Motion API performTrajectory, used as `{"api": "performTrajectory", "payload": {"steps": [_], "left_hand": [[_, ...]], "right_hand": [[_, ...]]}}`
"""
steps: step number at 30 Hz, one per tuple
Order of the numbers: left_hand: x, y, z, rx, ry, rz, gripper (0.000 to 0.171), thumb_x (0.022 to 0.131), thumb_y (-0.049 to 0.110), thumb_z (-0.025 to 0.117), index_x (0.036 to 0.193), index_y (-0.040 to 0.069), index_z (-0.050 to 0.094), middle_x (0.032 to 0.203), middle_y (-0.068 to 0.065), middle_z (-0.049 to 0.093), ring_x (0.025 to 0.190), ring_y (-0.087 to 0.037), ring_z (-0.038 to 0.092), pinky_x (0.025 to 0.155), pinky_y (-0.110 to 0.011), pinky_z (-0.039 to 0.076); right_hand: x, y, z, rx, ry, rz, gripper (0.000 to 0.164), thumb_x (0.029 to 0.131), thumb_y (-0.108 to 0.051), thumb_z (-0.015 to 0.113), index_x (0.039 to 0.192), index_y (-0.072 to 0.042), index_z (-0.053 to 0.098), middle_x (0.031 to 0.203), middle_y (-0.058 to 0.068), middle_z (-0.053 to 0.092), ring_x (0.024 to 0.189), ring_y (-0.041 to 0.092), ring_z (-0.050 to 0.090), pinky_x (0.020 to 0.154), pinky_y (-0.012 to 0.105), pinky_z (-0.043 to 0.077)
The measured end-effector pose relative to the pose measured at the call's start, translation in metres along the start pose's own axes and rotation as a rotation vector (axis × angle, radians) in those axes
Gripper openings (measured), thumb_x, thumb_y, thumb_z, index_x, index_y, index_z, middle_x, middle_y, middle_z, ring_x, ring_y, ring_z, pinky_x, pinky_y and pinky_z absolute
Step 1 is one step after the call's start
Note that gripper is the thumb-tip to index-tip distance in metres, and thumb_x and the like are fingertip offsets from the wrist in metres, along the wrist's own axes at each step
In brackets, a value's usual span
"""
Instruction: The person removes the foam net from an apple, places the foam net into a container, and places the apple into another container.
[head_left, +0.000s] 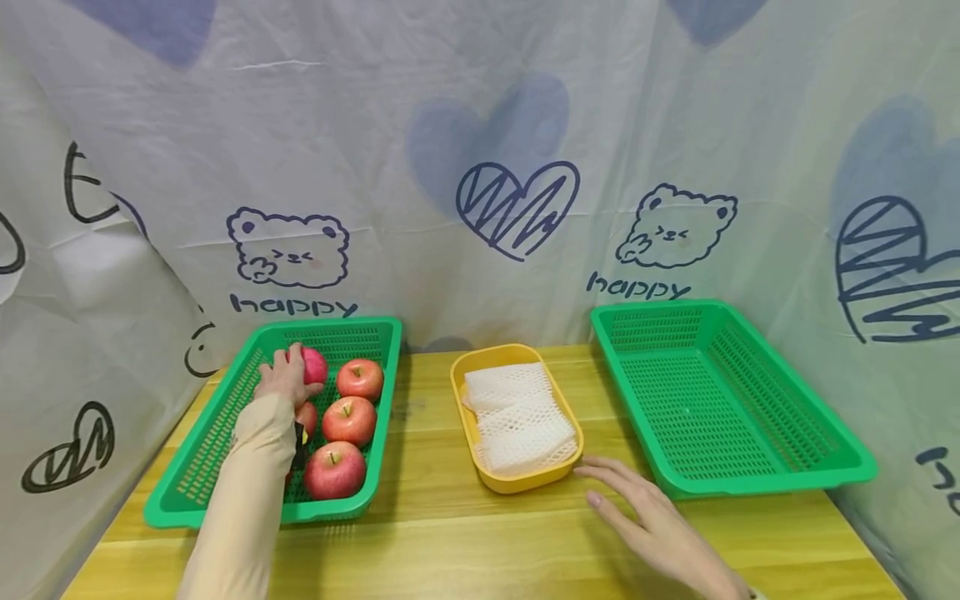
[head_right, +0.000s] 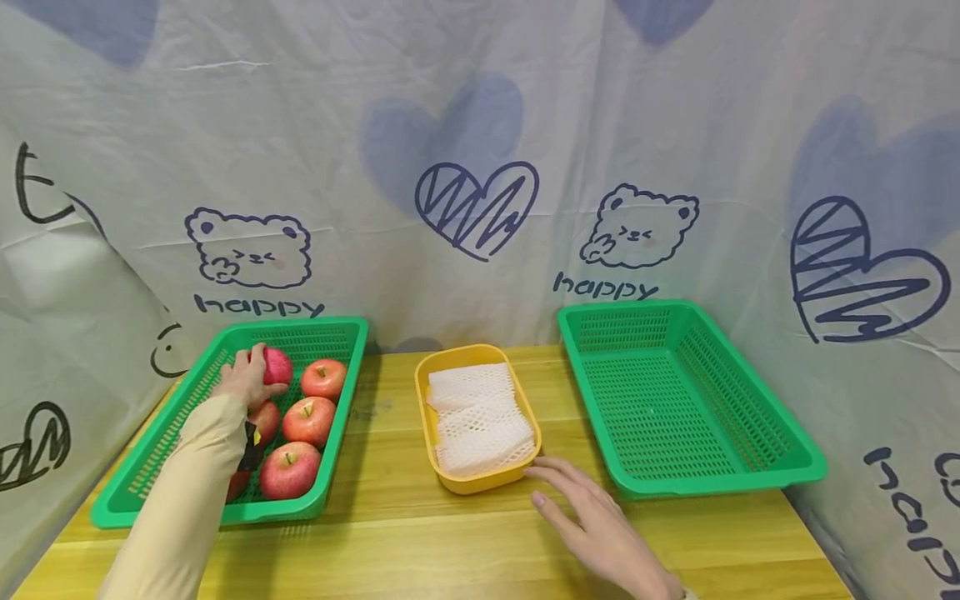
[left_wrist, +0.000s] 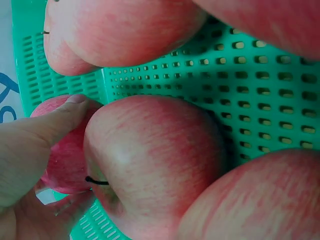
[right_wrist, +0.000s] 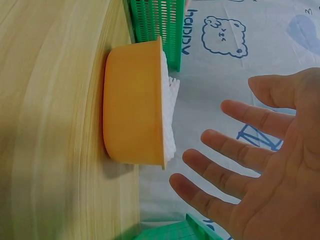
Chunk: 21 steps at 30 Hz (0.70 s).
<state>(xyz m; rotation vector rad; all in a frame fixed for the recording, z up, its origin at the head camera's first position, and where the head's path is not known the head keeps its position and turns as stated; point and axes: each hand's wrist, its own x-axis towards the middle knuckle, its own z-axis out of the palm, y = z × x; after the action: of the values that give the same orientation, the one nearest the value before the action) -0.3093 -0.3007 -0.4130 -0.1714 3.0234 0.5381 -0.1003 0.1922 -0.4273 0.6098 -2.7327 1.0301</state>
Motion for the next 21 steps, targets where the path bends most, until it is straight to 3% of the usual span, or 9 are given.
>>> {"api": "performTrajectory", "payload": {"steps": [10,21], "left_hand": [[-0.0062,0.0013,0.0029,0.04,-0.066,-0.005,0.071,0.098,0.016,0.058,0.153,-0.003,0.016,0.149,-0.041,0.019,0.134,-0.066,0.026,0.102,-0.076,0.038],[-0.0084,0.0008,-0.0049,0.057,-0.174,-0.037,0.071,0.101,0.015,0.045,0.155,-0.009,0.005,0.159,-0.039,-0.002,0.141,-0.064,0.021,0.108,-0.078,0.029]], "right_hand": [[-0.0003,-0.0003,0.001,0.02,0.002,-0.005,0.03,0.103,-0.023,0.056,0.132,-0.019,0.064,0.141,0.009,0.061,0.127,0.036,0.059,0.098,0.061,0.051],[0.0009,-0.0003,0.0003,0.011,-0.002,-0.02,0.03,0.103,-0.022,0.056,0.132,-0.02,0.064,0.141,0.009,0.061,0.127,0.034,0.06,0.099,0.06,0.051]]}}
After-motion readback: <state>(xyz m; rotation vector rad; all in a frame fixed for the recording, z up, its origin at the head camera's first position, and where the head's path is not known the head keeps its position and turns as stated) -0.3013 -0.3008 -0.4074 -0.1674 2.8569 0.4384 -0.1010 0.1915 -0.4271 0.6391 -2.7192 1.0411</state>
